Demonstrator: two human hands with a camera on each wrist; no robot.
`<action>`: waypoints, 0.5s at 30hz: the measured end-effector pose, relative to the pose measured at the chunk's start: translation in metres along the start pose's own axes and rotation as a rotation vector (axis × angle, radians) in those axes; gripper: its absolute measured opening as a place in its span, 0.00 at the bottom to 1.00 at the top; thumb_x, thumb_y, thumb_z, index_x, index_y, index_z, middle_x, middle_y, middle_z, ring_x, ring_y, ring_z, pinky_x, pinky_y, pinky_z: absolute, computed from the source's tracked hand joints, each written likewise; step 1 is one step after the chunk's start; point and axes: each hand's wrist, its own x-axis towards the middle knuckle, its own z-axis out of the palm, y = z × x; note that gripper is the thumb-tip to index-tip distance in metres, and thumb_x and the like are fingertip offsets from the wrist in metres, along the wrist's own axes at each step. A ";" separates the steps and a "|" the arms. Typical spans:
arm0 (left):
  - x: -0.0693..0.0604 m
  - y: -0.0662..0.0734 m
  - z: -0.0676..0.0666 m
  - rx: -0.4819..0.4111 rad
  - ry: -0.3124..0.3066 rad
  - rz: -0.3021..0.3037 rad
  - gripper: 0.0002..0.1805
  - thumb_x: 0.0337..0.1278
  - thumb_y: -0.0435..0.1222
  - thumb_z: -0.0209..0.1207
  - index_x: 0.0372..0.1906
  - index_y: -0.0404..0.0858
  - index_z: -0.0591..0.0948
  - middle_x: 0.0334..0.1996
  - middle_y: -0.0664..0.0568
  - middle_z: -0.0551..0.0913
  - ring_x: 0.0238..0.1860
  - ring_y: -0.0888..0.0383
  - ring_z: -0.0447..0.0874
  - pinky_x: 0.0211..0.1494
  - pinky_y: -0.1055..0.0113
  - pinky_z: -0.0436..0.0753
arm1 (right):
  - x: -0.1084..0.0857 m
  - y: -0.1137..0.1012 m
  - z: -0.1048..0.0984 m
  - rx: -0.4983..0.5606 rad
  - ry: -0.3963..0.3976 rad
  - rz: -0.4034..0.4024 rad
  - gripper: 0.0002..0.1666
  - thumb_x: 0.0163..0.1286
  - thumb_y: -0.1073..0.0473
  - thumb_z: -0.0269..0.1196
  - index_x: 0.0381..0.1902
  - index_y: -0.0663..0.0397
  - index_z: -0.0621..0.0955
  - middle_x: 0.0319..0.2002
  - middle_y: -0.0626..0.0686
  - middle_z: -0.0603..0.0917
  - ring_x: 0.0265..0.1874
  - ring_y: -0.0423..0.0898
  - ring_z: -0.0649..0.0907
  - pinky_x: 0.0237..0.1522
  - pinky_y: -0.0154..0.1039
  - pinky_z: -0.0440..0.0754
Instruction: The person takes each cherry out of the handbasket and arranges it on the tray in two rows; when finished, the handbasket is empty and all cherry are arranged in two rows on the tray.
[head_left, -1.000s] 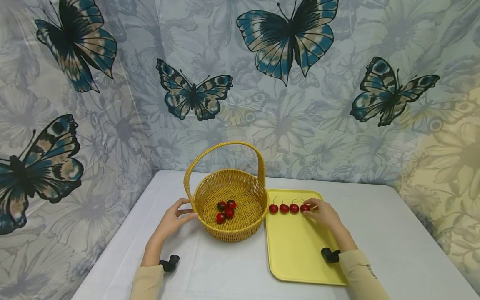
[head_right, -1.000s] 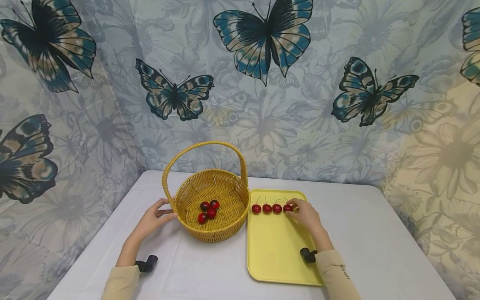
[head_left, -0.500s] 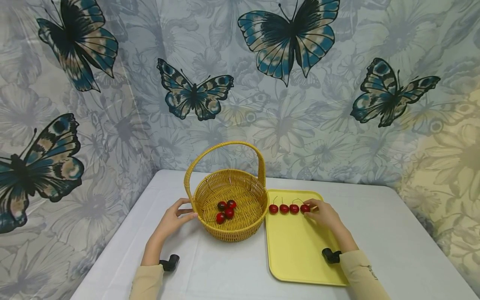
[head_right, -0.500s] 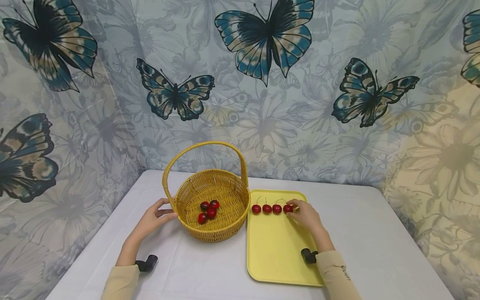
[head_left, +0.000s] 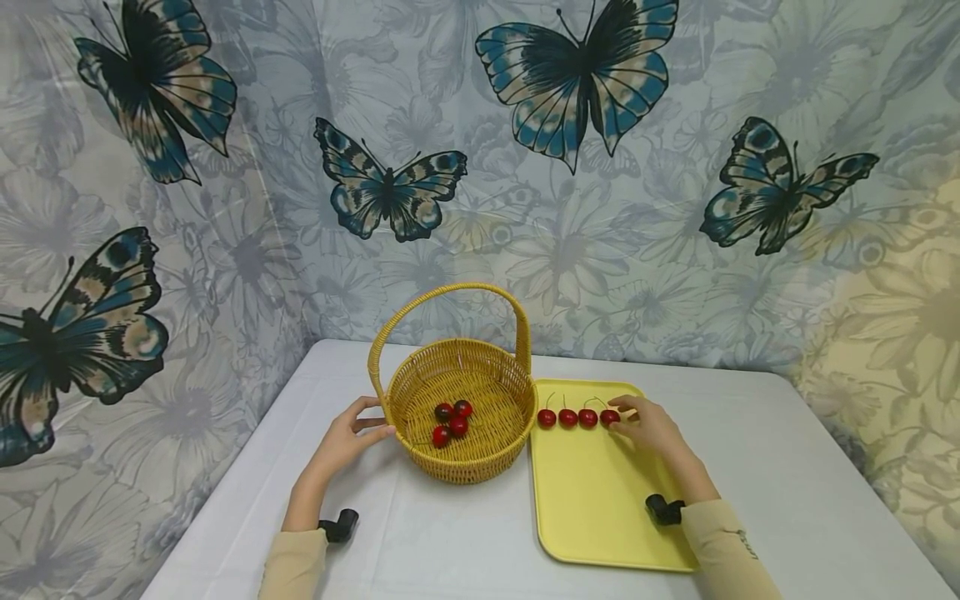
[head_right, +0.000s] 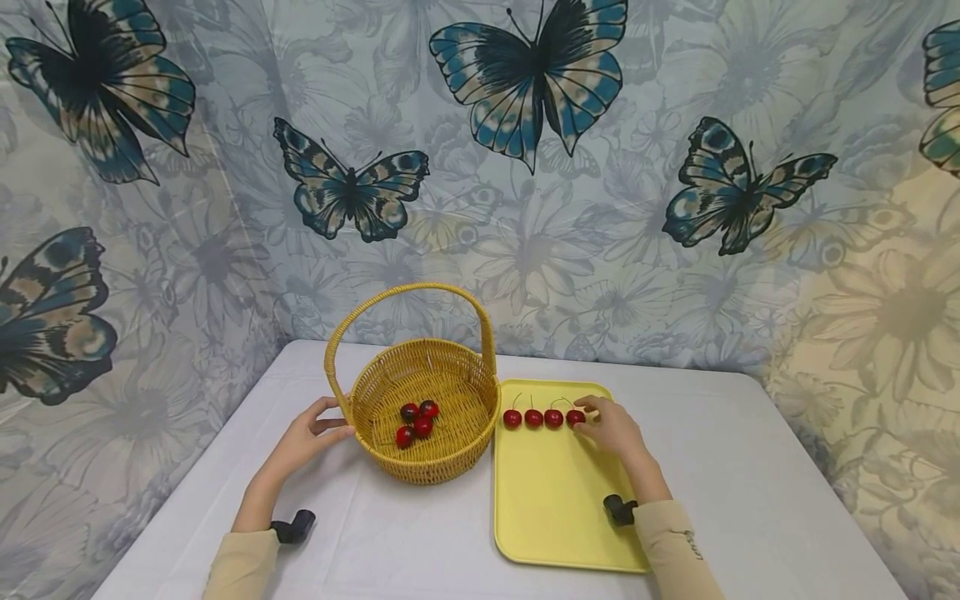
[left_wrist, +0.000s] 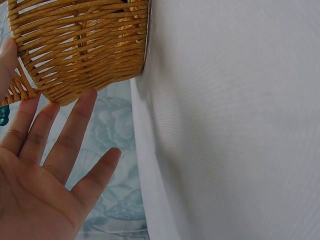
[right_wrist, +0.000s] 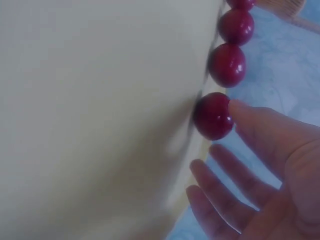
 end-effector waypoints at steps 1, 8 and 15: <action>0.000 0.000 0.000 0.000 0.001 0.000 0.29 0.53 0.41 0.64 0.60 0.38 0.70 0.62 0.42 0.69 0.57 0.40 0.74 0.63 0.36 0.61 | 0.000 -0.001 -0.001 0.002 0.005 0.000 0.22 0.61 0.60 0.64 0.53 0.61 0.77 0.46 0.67 0.79 0.41 0.61 0.81 0.41 0.56 0.78; 0.000 0.000 0.000 -0.003 0.001 -0.002 0.29 0.53 0.41 0.64 0.59 0.38 0.70 0.60 0.41 0.71 0.57 0.40 0.74 0.63 0.36 0.61 | -0.001 -0.010 -0.006 -0.022 0.062 -0.036 0.21 0.62 0.58 0.63 0.53 0.60 0.77 0.48 0.64 0.80 0.45 0.63 0.79 0.42 0.57 0.77; 0.000 0.000 0.000 -0.007 0.000 -0.002 0.29 0.53 0.41 0.64 0.60 0.38 0.70 0.60 0.41 0.71 0.57 0.40 0.74 0.63 0.36 0.61 | -0.004 -0.032 -0.009 -0.013 0.140 -0.111 0.21 0.62 0.59 0.64 0.53 0.59 0.78 0.48 0.62 0.80 0.47 0.62 0.79 0.45 0.57 0.77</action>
